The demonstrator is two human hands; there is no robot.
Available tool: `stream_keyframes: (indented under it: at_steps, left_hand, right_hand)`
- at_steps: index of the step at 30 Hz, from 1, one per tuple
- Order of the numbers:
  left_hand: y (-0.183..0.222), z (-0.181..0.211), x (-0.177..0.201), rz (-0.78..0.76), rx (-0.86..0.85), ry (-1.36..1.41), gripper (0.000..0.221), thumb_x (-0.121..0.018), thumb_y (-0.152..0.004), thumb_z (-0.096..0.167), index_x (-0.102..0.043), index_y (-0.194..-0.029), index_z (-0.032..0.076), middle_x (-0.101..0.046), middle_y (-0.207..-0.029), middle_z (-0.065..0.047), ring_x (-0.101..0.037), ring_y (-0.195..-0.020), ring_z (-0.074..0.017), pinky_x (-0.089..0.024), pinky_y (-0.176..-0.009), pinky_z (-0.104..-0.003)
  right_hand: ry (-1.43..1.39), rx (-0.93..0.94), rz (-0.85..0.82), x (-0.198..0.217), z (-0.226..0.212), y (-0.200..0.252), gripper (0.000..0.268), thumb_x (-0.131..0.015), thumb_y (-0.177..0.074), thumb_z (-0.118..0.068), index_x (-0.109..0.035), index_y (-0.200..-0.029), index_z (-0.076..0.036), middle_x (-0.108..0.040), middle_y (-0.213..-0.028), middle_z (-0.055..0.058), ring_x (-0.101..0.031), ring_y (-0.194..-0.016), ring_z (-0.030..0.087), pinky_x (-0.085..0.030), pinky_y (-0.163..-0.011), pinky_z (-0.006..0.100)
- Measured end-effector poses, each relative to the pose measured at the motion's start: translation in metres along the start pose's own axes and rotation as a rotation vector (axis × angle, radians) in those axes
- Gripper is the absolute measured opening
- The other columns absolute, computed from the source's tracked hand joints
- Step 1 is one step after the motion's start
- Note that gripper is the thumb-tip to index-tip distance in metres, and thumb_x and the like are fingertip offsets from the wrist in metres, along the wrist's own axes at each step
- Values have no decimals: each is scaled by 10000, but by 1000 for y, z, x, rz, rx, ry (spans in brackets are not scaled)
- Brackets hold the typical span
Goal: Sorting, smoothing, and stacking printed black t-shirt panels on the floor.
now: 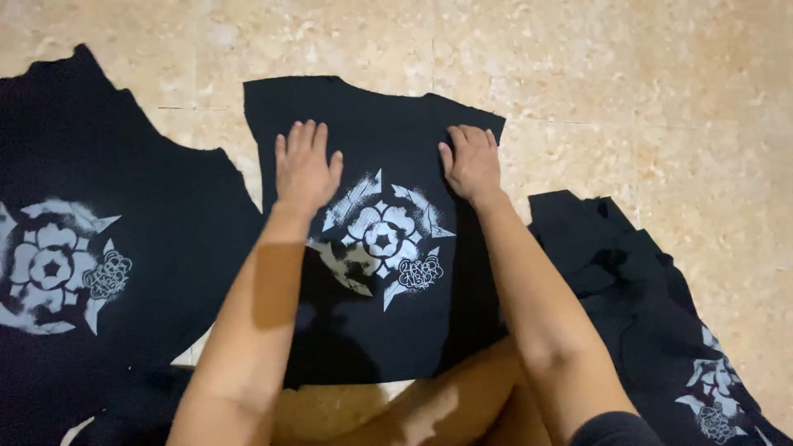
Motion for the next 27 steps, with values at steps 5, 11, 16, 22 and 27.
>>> stream_keyframes:
  at_steps: [5,11,16,22,27]
  left_hand:
    - [-42,-24,-18,-98,-17,-13,612,-559,-1021,549,-573,-1447,109,-565,-1450,-142,-410,-1461,-314,-175,-1216,-589]
    - [-43,6,9,-344,-64,0,712,-595,-959,682,-612,-1362,95,-627,-1345,-150,-530,-1332,-313,-305,-1169,-540]
    - [-47,18,45,-426,-58,23,784,-497,-951,793,-645,-1307,110,-669,-1276,-150,-581,-1247,-333,-415,-1048,-528]
    - [-43,28,103,-709,-25,28,811,-425,-916,832,-760,-1189,146,-727,-1216,-201,-629,-1224,-370,-470,-1028,-513]
    - [-40,25,130,-792,57,56,935,-374,-935,726,-720,-1202,-100,-623,-1347,-351,-557,-1290,-526,-437,-1109,-548]
  right_hand:
    - [90,31,-87,6,3,-30,634,-325,-1032,-763,-619,-1231,-238,-627,-1168,13,-590,-1194,250,-423,-1047,504]
    - [127,40,-384,54,-18,-35,807,-224,-1019,-807,-690,-1258,-193,-712,-1216,103,-627,-1226,313,-395,-1071,514]
    - [1,-21,-434,111,-26,-26,768,-347,-971,-819,-782,-1067,-194,-780,-1019,163,-708,-1091,398,-512,-939,506]
    - [-208,-102,-499,145,-34,-13,702,-468,-946,-759,-819,-978,-153,-769,-1002,228,-685,-1105,459,-525,-920,523]
    - [-195,-158,-499,140,-20,-14,781,-399,-933,-851,-829,-947,-199,-765,-988,218,-681,-1108,434,-532,-885,509]
Point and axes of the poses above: each hand's wrist, its own y-axis away from the middle knuckle, its own x-axis out of the back of the hand, z = x × y, the point moved 9 cm from there along -y, towards the middle knuckle
